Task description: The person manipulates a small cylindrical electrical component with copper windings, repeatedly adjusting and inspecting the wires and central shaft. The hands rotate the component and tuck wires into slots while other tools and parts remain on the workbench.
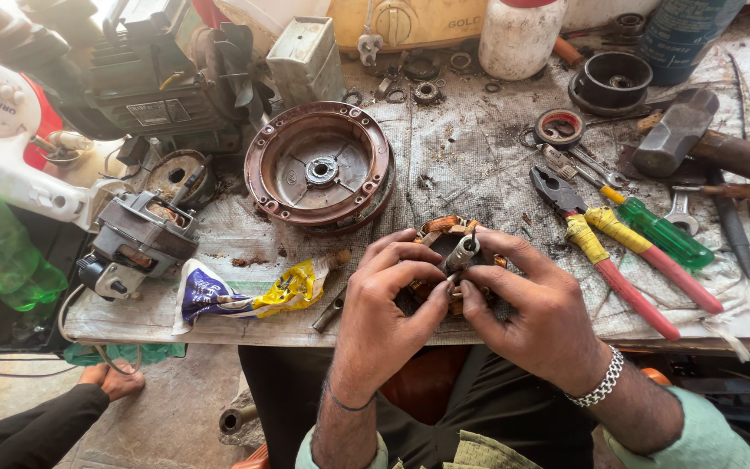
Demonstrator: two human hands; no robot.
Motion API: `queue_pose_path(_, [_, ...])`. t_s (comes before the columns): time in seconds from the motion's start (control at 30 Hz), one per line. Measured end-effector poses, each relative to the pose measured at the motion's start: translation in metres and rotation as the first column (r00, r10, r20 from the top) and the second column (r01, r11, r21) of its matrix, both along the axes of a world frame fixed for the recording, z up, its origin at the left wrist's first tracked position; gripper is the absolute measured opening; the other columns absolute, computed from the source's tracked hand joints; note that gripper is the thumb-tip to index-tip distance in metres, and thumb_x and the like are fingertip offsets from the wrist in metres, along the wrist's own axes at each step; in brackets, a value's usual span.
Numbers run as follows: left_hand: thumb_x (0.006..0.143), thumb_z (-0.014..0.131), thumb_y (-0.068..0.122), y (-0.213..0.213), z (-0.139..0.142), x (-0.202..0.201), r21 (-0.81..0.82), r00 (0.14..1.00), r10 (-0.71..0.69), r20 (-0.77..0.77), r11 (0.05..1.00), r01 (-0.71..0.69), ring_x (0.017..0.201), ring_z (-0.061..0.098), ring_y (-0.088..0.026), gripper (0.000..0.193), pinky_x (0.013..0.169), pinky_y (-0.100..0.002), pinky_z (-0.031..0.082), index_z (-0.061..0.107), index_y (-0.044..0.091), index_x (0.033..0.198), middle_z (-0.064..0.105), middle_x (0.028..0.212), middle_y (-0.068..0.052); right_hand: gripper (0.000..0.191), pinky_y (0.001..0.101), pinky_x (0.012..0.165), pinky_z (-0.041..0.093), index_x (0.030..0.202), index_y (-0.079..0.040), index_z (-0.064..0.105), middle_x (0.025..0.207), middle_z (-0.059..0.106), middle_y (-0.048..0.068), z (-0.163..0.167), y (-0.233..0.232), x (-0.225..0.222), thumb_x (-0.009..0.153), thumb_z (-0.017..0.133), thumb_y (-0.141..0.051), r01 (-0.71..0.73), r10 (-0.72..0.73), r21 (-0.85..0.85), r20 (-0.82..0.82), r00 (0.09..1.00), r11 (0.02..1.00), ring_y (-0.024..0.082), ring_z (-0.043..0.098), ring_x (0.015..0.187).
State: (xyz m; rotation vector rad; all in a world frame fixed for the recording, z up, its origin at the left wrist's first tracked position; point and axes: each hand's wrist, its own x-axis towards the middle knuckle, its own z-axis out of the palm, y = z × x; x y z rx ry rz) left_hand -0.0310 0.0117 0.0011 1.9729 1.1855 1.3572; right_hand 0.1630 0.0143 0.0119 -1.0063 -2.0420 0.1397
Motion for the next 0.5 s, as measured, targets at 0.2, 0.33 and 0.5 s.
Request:
queue_pose_path(0.2, [0.082, 0.078, 0.010, 0.0015, 0.0008, -0.0026, -0.032, 1.000, -0.016, -0.026, 0.999, 0.015, 0.130, 0.063, -0.033, 0.015, 0.109, -0.044, 0.050, 0.076, 0.003, 0.096, 0.075, 0.107, -0.008, 0.018, 0.0398, 0.091, 0.058, 0.097, -0.003, 0.077, 0.123, 0.069, 0.018, -0.0019, -0.0004, 0.0005, 0.082, 0.075, -0.011, 0.061, -0.061, 0.005, 0.013, 0.998, 0.998, 0.032, 0.072, 0.108])
queue_pose_path(0.33, [0.084, 0.078, 0.008, 0.0008, -0.0006, -0.0036, -0.031, 0.998, -0.041, -0.037, 0.999, 0.040, 0.133, 0.060, -0.033, 0.017, 0.109, -0.044, 0.049, 0.079, 0.004, 0.101, 0.074, 0.110, -0.008, 0.018, 0.0407, 0.095, 0.057, 0.097, -0.002, 0.077, 0.123, 0.068, 0.018, -0.0013, 0.0009, 0.0017, 0.082, 0.076, -0.013, 0.039, -0.039, 0.013, 0.016, 0.999, 0.999, 0.032, 0.071, 0.112])
queue_pose_path(0.5, [0.083, 0.080, 0.008, 0.0014, -0.0033, -0.0043, -0.024, 0.997, -0.055, -0.057, 0.998, 0.053, 0.134, 0.058, -0.033, 0.018, 0.109, -0.045, 0.048, 0.079, 0.005, 0.101, 0.074, 0.111, -0.008, 0.018, 0.0405, 0.098, 0.056, 0.094, -0.001, 0.076, 0.124, 0.066, 0.018, -0.0004, 0.0027, 0.0012, 0.080, 0.077, -0.012, 0.049, -0.048, -0.040, 0.020, 0.999, 0.998, 0.032, 0.069, 0.114])
